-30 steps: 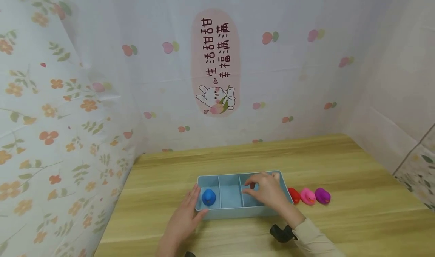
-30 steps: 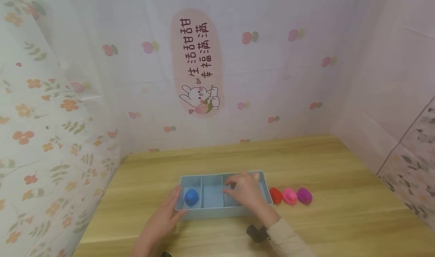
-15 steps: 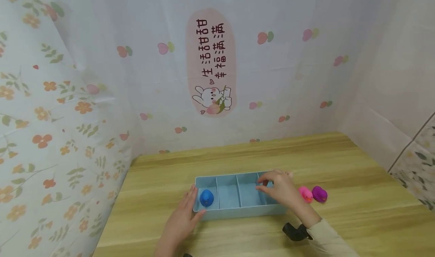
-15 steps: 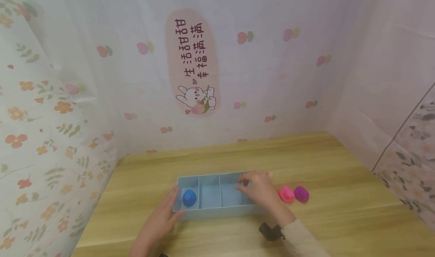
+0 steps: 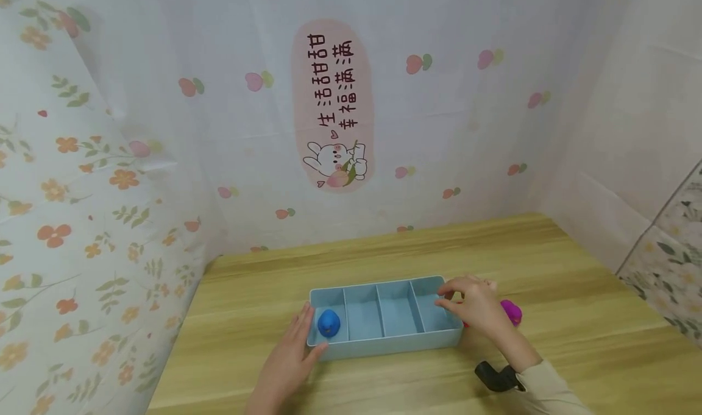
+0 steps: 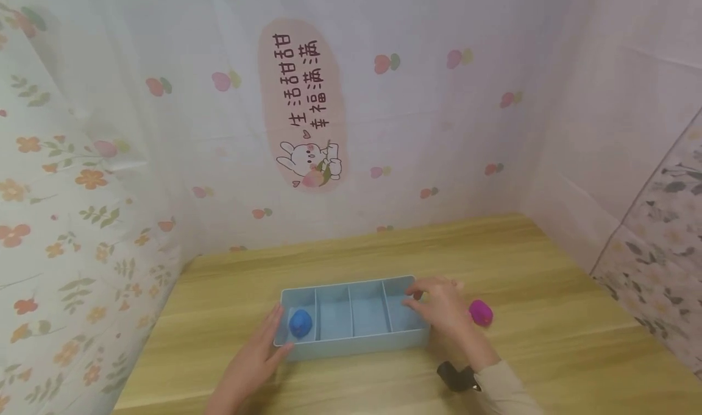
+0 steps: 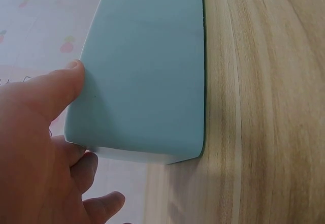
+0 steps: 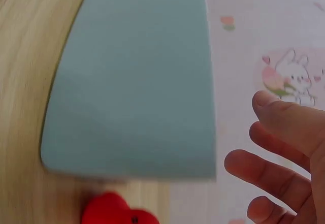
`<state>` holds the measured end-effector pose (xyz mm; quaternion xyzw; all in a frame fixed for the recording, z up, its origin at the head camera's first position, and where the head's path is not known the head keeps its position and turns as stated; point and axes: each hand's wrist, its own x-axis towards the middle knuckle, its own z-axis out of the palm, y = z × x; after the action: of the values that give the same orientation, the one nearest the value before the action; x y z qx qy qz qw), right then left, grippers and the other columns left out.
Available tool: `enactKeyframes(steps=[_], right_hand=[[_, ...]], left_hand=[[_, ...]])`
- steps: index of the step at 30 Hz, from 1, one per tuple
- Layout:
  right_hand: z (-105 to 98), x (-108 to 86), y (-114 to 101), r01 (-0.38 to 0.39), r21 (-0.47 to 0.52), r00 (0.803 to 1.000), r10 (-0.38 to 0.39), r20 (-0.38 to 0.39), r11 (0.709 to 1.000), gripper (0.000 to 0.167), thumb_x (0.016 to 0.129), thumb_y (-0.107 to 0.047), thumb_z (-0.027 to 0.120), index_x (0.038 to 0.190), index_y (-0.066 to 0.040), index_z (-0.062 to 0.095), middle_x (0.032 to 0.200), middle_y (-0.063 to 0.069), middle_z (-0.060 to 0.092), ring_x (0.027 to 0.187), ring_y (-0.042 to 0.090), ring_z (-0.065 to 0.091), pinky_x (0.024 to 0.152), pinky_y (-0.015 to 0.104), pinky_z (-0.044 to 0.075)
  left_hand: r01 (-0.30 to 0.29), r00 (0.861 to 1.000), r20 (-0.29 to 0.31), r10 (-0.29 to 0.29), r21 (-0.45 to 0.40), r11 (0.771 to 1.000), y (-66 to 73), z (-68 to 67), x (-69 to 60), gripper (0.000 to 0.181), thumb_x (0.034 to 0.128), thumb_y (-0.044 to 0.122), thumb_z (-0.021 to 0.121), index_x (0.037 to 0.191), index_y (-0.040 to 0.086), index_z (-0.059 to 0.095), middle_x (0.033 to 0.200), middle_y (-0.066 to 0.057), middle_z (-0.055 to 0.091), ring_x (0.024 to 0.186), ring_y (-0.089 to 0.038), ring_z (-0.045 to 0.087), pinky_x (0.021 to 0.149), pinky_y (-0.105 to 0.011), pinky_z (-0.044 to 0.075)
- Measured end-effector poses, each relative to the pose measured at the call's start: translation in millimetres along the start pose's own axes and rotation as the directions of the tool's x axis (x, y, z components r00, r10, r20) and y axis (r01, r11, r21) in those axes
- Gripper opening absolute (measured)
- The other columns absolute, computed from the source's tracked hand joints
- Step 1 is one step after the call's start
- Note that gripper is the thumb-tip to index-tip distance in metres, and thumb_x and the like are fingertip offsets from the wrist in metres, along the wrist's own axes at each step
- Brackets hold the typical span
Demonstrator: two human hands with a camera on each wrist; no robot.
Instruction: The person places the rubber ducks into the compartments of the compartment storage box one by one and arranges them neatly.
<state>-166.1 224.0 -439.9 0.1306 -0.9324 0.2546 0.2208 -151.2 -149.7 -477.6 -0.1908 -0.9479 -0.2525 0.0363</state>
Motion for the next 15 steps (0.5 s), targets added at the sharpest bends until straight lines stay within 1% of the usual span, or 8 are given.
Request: enactKeyframes(steps=[4, 8, 11, 15], right_hand=[[-9, -3.1, 9, -0.023, -0.029, 0.999, 0.023, -0.025, 0.999, 0.016, 0.068, -0.017, 0.085, 0.078, -0.021, 0.074, 0.068, -0.016, 0.063, 0.067, 0.016, 0.052, 0.064, 0.034, 0.015], [-16, -5.9, 20, -0.048, -0.060, 0.998, 0.045, -0.037, 0.997, 0.015, 0.068, -0.017, 0.085, 0.078, -0.018, 0.074, 0.069, -0.013, 0.064, 0.067, 0.015, 0.051, 0.064, 0.034, 0.016], [-21, -8.6, 27, -0.037, -0.064, 0.998, 0.034, -0.054, 0.997, 0.016, 0.067, -0.015, 0.085, 0.078, -0.017, 0.073, 0.069, -0.011, 0.065, 0.066, 0.014, 0.050, 0.064, 0.034, 0.016], [-29, -11.6, 38, -0.028, -0.072, 0.997, 0.022, -0.073, 0.997, 0.016, 0.066, -0.013, 0.085, 0.077, -0.015, 0.073, 0.069, -0.010, 0.066, 0.064, 0.014, 0.048, 0.064, 0.034, 0.014]], left_hand=[[0.002, 1.000, 0.005, -0.002, 0.000, 1.000, 0.6, -1.1, 0.6, 0.073, 0.0946, 0.048, 0.052, 0.150, 0.006, 0.028, 0.157, -0.011, 0.025, 0.141, -0.039, 0.028, 0.111, -0.055, 0.031], [-0.008, 1.000, -0.003, 0.008, 0.009, 1.000, 0.8, -1.9, 0.0, 0.073, 0.0947, 0.047, 0.053, 0.150, 0.005, 0.029, 0.157, -0.012, 0.026, 0.140, -0.040, 0.029, 0.111, -0.055, 0.032], [-0.015, 1.000, -0.015, 0.015, 0.011, 1.000, 0.5, -1.6, -0.8, 0.072, 0.0946, 0.044, 0.054, 0.149, 0.004, 0.030, 0.156, -0.013, 0.027, 0.140, -0.041, 0.030, 0.110, -0.055, 0.032], [-0.014, 1.000, -0.015, 0.014, 0.004, 1.000, 0.1, -0.6, -0.5, 0.072, 0.0949, 0.046, 0.053, 0.149, 0.004, 0.030, 0.157, -0.013, 0.026, 0.140, -0.041, 0.029, 0.109, -0.057, 0.032]])
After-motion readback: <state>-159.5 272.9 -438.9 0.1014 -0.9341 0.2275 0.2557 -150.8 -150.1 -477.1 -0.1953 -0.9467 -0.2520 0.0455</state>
